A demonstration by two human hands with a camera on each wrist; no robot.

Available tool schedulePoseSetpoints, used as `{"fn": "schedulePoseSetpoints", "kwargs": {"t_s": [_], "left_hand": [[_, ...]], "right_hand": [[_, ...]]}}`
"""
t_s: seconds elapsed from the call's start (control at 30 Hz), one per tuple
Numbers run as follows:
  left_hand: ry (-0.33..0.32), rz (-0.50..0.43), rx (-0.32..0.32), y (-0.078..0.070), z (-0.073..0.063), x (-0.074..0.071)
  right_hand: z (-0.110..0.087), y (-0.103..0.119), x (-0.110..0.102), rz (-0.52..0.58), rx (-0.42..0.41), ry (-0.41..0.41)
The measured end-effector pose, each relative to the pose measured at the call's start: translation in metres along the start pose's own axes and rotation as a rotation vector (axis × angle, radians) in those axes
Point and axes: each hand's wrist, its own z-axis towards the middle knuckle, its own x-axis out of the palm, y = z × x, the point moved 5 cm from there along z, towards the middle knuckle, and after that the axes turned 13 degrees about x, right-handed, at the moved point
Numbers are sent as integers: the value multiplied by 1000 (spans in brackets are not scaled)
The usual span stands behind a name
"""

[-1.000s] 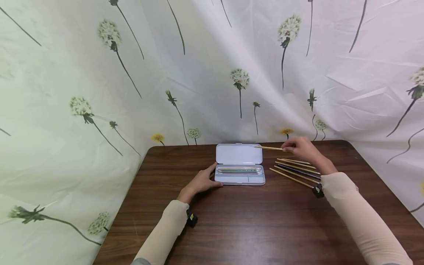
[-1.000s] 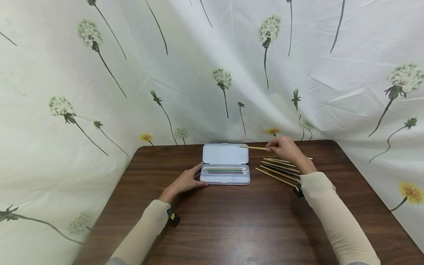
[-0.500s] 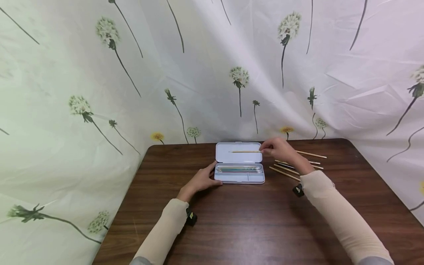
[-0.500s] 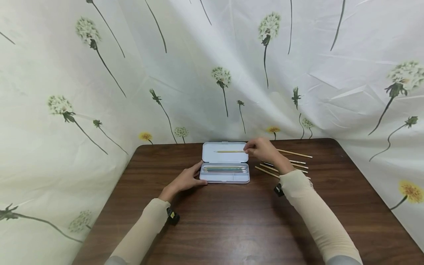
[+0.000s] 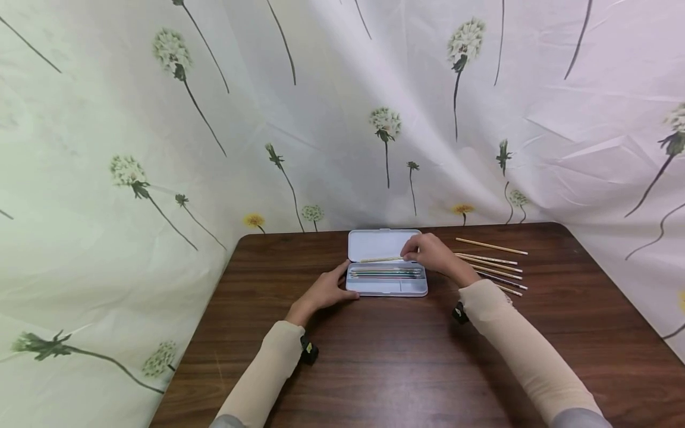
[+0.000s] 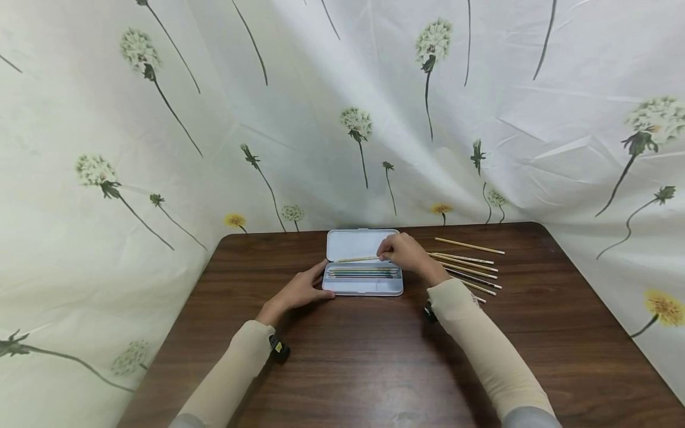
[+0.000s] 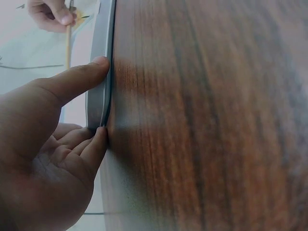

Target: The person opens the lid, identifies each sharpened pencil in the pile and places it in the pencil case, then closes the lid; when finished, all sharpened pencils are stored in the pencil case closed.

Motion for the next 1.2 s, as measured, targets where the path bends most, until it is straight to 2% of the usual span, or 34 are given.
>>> {"fn": "schedulePoseSetpoints", "kwargs": {"t_s": [0.33, 0.73, 1.03, 1.2], "left_hand": [[2, 0, -3, 0, 1, 0], [-3, 19, 6, -1, 2, 0], [-1, 19, -2, 1, 1, 1], [3, 17, -6, 3, 2, 2]], "right_hand": [[0, -5, 20, -75, 7, 0], [2, 2, 33, -214, -25, -33], [-3, 4, 36, -310, -103, -75], [-5, 2, 35, -315, -78, -91]]}}
